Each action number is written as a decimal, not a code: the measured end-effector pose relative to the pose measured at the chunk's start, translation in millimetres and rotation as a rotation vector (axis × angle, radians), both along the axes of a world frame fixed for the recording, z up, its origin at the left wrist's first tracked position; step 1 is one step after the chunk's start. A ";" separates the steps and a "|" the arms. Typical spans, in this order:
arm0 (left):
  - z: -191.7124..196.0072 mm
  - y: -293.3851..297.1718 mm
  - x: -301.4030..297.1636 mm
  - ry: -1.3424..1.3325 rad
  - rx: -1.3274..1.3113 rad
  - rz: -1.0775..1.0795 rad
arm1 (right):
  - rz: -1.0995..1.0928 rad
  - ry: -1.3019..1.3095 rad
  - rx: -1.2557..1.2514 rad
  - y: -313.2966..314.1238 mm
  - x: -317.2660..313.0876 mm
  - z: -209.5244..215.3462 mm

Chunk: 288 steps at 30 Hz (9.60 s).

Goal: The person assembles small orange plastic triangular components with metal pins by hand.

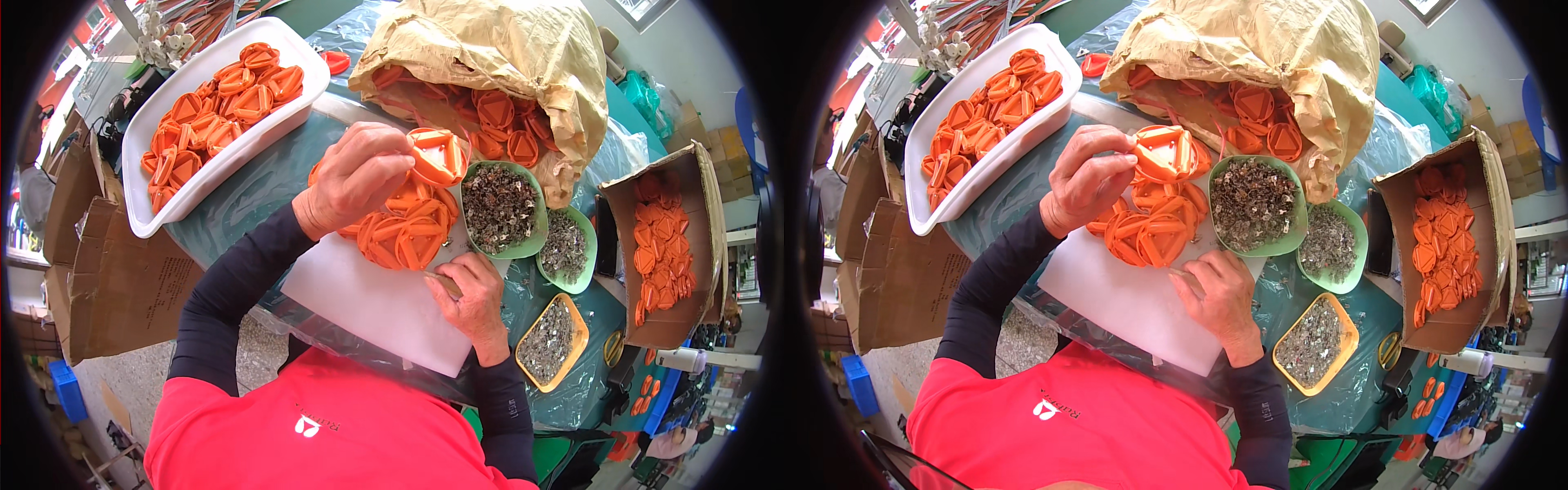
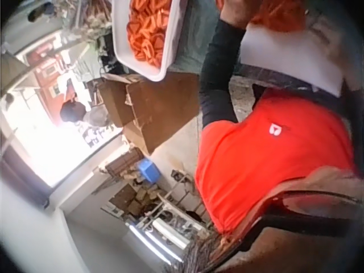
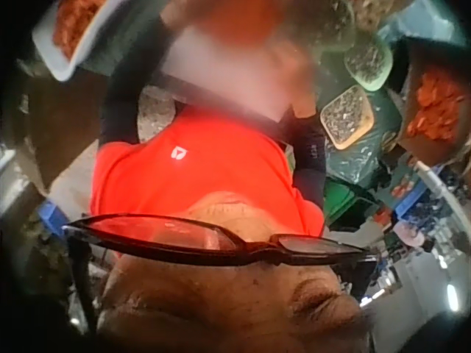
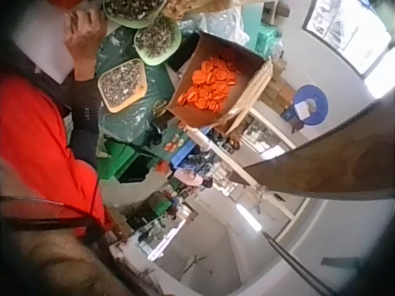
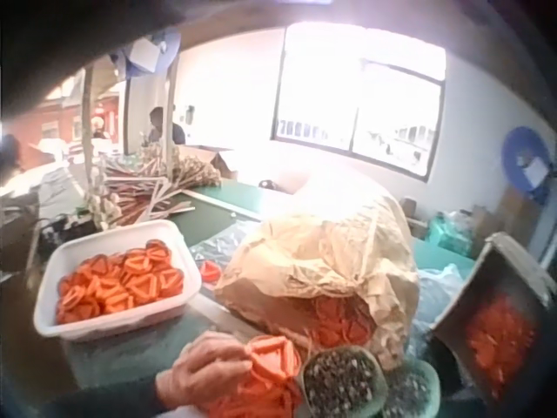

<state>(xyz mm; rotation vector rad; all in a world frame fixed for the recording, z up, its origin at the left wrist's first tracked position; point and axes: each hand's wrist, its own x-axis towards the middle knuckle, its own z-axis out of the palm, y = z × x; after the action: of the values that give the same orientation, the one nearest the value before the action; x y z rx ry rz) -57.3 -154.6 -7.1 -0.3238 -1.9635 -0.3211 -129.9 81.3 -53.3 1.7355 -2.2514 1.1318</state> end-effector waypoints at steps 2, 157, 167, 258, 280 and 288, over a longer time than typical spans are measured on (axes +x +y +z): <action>-1.7 1.3 2.4 0.020 0.010 0.010 | -0.002 -0.001 0.001 -0.3 0.2 0.3; -6.8 9.3 -49.6 -0.930 1.274 -0.448 | -0.492 -1.096 -0.731 132.9 -124.1 63.7; 1.7 40.9 -43.5 -1.112 1.556 -0.795 | -0.259 -1.232 -0.306 50.9 -36.9 52.5; -15.6 49.1 -70.9 -0.610 0.677 -0.211 | -0.082 -1.434 -0.663 21.5 -39.0 40.7; -62.4 -1.7 -197.4 -0.989 0.204 0.081 | -0.709 -1.120 -1.263 232.2 -211.7 43.6; -48.4 -6.7 -197.9 -1.051 0.144 0.080 | -0.426 -0.905 -0.310 57.8 -75.7 60.6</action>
<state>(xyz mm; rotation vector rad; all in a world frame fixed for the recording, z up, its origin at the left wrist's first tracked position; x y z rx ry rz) -255.2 -161.3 -55.5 0.0562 -2.9434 -0.6670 -205.7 139.1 7.3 0.5995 -2.4419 2.2721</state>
